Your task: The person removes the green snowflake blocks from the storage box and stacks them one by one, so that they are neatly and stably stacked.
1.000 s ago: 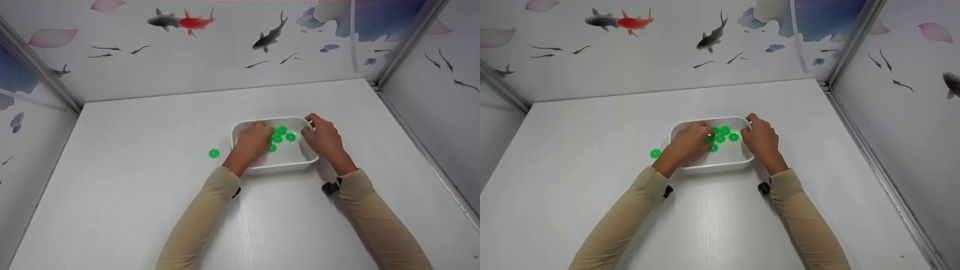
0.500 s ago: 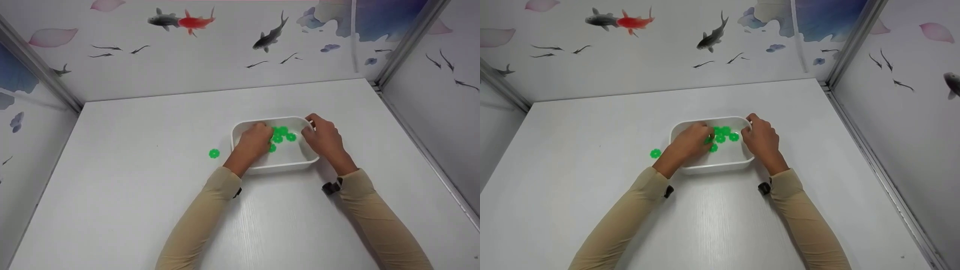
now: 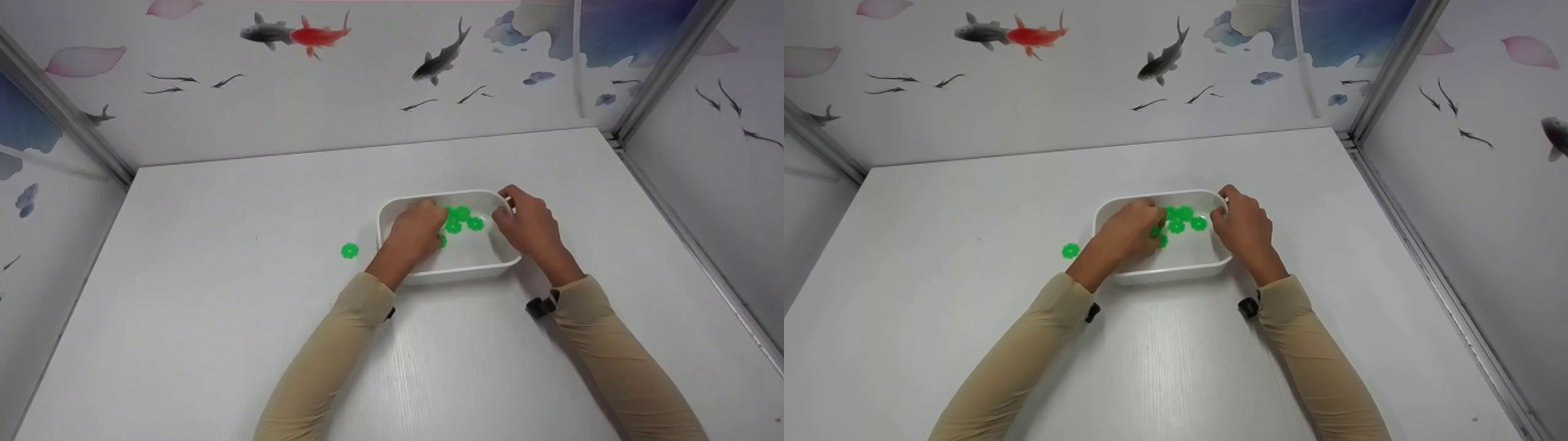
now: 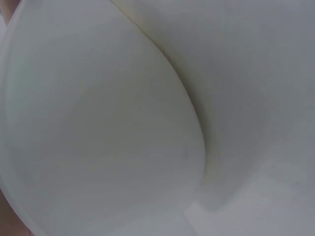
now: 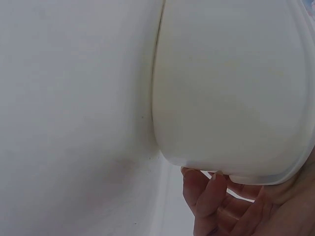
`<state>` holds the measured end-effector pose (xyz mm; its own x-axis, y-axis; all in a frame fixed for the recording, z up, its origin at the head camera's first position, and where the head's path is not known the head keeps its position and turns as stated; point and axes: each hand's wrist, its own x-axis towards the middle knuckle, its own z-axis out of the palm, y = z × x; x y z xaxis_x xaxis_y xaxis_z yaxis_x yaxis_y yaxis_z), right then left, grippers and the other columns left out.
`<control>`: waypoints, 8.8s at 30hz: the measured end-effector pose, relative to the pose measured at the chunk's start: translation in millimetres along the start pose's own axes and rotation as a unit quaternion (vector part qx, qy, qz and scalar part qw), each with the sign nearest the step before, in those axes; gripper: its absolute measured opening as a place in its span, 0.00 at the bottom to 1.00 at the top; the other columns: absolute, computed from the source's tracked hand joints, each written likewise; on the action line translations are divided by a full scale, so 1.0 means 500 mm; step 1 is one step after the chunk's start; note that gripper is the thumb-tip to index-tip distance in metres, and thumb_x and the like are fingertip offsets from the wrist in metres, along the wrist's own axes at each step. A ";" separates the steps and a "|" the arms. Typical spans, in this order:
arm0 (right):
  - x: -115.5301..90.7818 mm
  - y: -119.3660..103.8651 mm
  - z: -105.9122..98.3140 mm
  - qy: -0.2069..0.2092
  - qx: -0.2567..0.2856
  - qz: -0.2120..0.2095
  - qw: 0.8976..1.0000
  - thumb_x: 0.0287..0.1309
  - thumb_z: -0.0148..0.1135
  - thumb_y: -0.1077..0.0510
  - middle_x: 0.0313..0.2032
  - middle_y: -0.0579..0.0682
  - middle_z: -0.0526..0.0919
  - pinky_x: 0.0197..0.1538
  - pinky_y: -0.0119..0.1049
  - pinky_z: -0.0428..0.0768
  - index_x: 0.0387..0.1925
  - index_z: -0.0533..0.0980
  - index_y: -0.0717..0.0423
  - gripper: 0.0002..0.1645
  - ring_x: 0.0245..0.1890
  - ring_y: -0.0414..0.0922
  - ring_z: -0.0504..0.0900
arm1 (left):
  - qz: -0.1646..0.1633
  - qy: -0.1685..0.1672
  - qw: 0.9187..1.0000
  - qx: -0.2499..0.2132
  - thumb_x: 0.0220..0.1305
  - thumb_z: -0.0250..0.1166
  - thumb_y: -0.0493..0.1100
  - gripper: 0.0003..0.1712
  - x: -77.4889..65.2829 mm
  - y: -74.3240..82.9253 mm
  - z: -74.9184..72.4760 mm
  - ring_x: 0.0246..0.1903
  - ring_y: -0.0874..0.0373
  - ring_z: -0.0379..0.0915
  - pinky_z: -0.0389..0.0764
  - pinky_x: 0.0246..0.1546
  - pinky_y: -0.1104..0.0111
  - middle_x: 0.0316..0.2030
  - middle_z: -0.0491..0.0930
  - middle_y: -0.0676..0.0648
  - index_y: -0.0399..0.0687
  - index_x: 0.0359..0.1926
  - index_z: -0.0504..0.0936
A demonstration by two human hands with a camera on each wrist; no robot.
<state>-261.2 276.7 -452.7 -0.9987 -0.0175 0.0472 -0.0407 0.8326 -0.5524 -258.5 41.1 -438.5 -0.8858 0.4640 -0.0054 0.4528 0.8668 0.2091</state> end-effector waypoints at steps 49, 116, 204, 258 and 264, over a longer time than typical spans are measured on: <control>0.000 0.003 0.000 -0.004 0.002 -0.005 1.000 0.76 0.52 0.51 0.55 0.61 0.85 0.43 0.48 0.81 0.66 0.76 0.55 0.24 0.43 0.55 0.83 | 0.073 0.055 0.989 -0.119 0.70 0.67 0.35 0.17 -0.056 -0.068 -0.035 0.50 0.49 0.83 0.86 0.56 0.62 0.54 0.83 0.41 0.40 0.58 0.87; -0.005 0.000 -0.002 -0.011 -0.001 0.000 1.000 0.78 0.49 0.50 0.55 0.60 0.84 0.43 0.49 0.79 0.67 0.76 0.53 0.24 0.45 0.56 0.82 | -0.070 0.030 0.986 -0.148 0.67 0.76 0.35 0.17 -0.211 -0.233 -0.068 0.62 0.46 0.84 0.83 0.67 0.53 0.57 0.89 0.40 0.41 0.56 0.90; -0.004 -0.005 0.000 -0.017 -0.007 0.017 1.000 0.78 0.49 0.49 0.58 0.62 0.84 0.46 0.53 0.82 0.70 0.74 0.54 0.27 0.47 0.57 0.83 | -0.007 0.157 0.981 -0.117 0.76 0.68 0.43 0.16 -0.207 -0.176 -0.112 0.63 0.48 0.83 0.87 0.62 0.57 0.60 0.87 0.44 0.48 0.62 0.86; -0.004 -0.009 -0.002 -0.006 -0.013 0.011 1.000 0.77 0.50 0.50 0.54 0.60 0.85 0.40 0.46 0.78 0.67 0.76 0.53 0.25 0.42 0.54 0.82 | 0.054 0.011 0.989 -0.137 0.75 0.70 0.43 0.18 -0.051 -0.032 0.000 0.59 0.54 0.82 0.84 0.62 0.62 0.58 0.86 0.48 0.52 0.63 0.86; -0.002 -0.007 0.000 -0.013 -0.013 0.015 1.000 0.77 0.50 0.50 0.56 0.61 0.85 0.42 0.49 0.79 0.68 0.75 0.54 0.25 0.43 0.55 0.82 | 0.042 -0.009 0.991 -0.125 0.74 0.70 0.43 0.20 -0.042 -0.031 0.007 0.59 0.54 0.79 0.83 0.64 0.62 0.59 0.85 0.48 0.51 0.65 0.86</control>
<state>-260.1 273.9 -450.8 -0.9999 -0.0063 0.0102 -0.0108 0.8470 -0.5315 -246.4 18.5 -445.1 -0.8434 0.5373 0.0047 0.4827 0.7536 0.4462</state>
